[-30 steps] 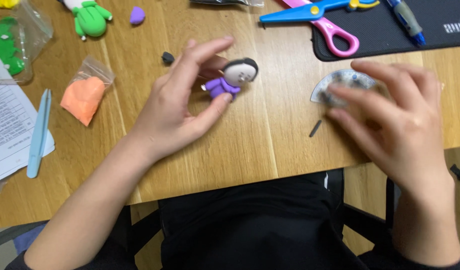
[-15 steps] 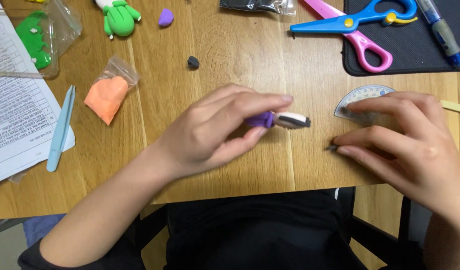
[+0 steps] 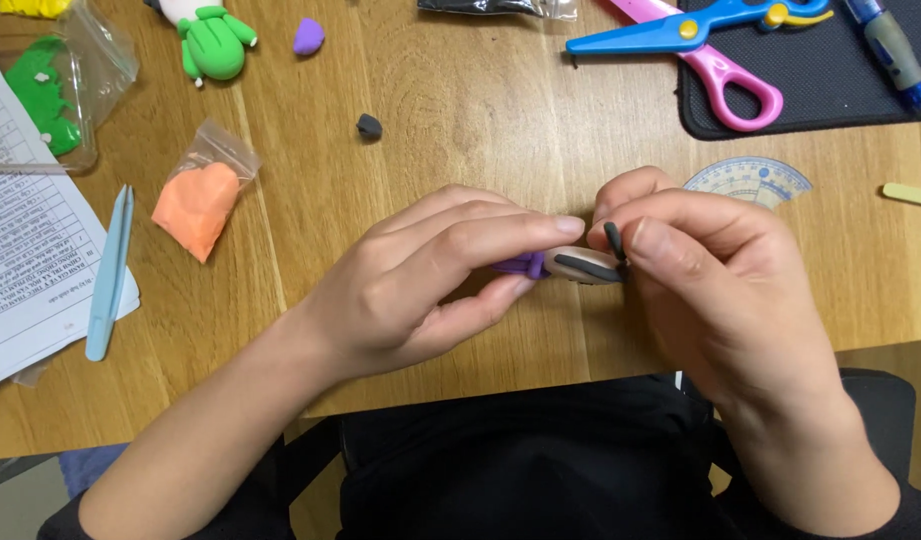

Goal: Assembling a small clay figure by attaching hair and details using hands and a plastic tool

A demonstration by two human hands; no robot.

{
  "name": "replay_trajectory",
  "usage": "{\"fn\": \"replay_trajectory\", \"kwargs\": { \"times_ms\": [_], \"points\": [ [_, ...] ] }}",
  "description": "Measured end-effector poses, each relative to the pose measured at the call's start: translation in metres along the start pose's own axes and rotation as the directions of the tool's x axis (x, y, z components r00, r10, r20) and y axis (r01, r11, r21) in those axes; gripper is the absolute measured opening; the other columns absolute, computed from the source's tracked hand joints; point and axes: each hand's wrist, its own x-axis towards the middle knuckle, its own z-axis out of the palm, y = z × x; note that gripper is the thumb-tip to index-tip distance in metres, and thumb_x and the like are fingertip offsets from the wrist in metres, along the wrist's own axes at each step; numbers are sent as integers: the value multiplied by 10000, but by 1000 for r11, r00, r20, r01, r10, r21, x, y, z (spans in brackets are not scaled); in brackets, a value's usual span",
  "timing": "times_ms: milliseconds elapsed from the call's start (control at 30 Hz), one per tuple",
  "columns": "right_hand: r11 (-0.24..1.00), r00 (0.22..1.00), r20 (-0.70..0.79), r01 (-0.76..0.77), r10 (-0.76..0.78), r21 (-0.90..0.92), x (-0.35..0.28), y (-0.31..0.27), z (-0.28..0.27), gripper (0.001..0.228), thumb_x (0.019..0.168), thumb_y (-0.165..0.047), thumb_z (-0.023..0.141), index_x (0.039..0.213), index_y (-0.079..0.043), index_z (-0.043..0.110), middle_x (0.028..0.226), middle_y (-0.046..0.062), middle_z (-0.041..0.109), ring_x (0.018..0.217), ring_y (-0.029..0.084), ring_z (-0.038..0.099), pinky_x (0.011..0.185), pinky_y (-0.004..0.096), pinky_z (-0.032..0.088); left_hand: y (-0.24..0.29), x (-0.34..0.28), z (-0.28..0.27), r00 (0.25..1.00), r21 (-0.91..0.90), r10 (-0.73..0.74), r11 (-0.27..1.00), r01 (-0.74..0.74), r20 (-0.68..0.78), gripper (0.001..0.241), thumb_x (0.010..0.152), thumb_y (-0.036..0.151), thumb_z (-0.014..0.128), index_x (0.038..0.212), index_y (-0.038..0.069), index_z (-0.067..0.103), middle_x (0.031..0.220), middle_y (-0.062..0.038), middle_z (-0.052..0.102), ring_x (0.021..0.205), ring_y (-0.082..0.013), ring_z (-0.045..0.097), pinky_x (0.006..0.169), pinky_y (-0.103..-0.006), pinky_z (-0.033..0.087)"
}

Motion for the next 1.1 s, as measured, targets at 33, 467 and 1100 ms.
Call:
{"fn": "replay_trajectory", "kwargs": {
  "times_ms": [33,467,1100],
  "points": [
    [999,999,6,-36,36,2,0,0,0,133,987,-137,670,1022,-36,749,1029,113,597,968,197,575,934,288,467,0,-1,0,1000,-7,-7,1000,7,-2,357,1070,-86,689,1375,-45,508,1352,-191,676,1147,-341,764,1056,-428,636],
    [994,998,11,-66,66,81,5,-5,10,153,956,-152,680,956,-3,718,963,104,634,910,202,580,870,312,450,-1,0,-3,1000,4,19,1000,-19,-20,346,1086,-103,655,1386,-61,487,1320,-211,692,1087,-340,769,996,-423,632],
    [510,952,40,197,-302,-838,-17,-14,-8,84,970,53,773,1032,70,719,1018,180,670,945,214,627,848,272,454,-8,-5,-13,949,229,-311,928,293,49,532,1065,100,681,1505,56,384,1306,-109,701,1179,-255,694,1099,-395,502]
  ]
}}
